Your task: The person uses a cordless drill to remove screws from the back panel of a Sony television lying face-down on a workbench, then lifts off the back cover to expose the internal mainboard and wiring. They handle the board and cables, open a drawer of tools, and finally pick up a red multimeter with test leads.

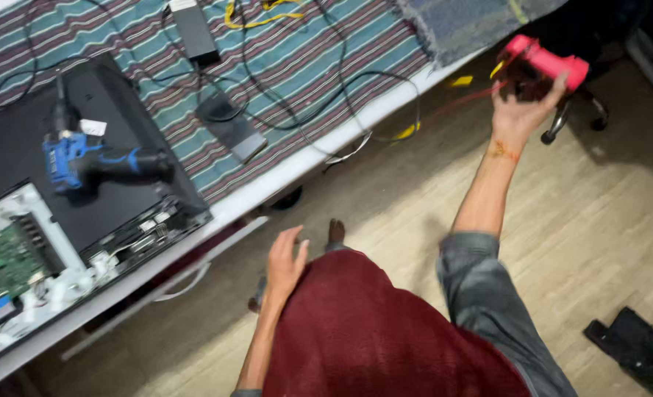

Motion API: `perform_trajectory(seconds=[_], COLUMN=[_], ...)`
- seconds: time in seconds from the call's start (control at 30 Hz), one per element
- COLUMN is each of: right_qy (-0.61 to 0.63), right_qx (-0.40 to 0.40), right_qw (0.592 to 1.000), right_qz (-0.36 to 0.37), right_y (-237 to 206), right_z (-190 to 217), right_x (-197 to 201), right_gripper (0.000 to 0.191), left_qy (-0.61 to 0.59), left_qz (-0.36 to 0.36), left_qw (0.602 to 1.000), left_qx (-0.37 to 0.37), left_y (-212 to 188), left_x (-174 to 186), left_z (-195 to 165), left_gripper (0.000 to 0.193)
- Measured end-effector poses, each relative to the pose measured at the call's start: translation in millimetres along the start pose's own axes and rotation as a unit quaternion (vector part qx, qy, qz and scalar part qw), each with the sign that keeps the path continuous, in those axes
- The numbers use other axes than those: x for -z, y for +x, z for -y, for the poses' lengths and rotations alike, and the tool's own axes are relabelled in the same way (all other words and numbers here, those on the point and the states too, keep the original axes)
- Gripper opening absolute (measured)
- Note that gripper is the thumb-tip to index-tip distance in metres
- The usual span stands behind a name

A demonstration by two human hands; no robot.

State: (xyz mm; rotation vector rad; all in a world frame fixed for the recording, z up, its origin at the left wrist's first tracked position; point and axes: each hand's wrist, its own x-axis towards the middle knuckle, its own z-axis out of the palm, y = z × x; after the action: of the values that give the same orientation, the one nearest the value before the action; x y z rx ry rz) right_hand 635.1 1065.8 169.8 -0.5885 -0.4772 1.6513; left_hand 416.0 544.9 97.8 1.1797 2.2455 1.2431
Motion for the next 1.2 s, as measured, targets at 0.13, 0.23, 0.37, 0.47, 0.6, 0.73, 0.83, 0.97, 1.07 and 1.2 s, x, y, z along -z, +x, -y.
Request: perform_trajectory(seconds=[0.13,0.23,0.37,0.47,0.6,0.73,0.83,0.97,1.07,1.2], right_qy=[-0.084,-0.16,-0.485,-0.718,-0.792,-0.794,-0.796,-0.839,-0.876,-0.882], right_qx=[0.007,0.025,0.268,0.231,0.32,0.31,0.304,0.197,0.058,0.167], right_qw=[0.996,0.984,0.829,0.653,0.513,0.522,0.523,0.507,0.476,0.426], right_qz=[-0.039,-0.071,-0.073,-0.071,-0.084,-0.043,-0.017,0.026,0.051,0.113], right_y=[115.3,175.5,227.1,238.4,208.8,177.7,209.2,263.0,275.7,247.1], right_z=[4.9,-2.1,-24.1,-47.4,-95.4,-125.8,-113.5,-81.1,-78.8,-96.8], right_x=[-43.7,-84.5,-114.9,-102.5,-64.3,-24.6,-16.0,-23.2,-37.4,-48.1], right_gripper=[0.075,0.08,0.089,0.082,0.069,0.059,0.066,0.078,0.088,0.09], left_qy=[-0.027,-0.008,0.03,-0.007,0.015,0.011,0.032,0.036,0.05,0.008], left_qz=[-0.036,-0.076,-0.104,-0.139,-0.154,-0.153,-0.116,-0.104,-0.109,-0.115], left_qw=[0.995,0.989,0.973,0.95,0.942,0.943,0.943,0.951,0.96,0.961], left_qx=[0.084,0.126,0.202,0.28,0.296,0.296,0.311,0.289,0.255,0.25], left_y=[13.7,20.9,21.1,16.9,17.8,27.8,34.8,40.3,36.8,28.0], left_x=[-17.2,-26.8,-38.2,-47.4,-57.3,-64.0,-63.3,-61.6,-57.3,-45.8], left_z=[-7.1,-1.7,0.3,-2.0,-1.3,-2.6,-4.1,-4.5,-2.9,6.7], left_gripper=[0.034,0.033,0.034,0.033,0.032,0.031,0.031,0.031,0.029,0.028])
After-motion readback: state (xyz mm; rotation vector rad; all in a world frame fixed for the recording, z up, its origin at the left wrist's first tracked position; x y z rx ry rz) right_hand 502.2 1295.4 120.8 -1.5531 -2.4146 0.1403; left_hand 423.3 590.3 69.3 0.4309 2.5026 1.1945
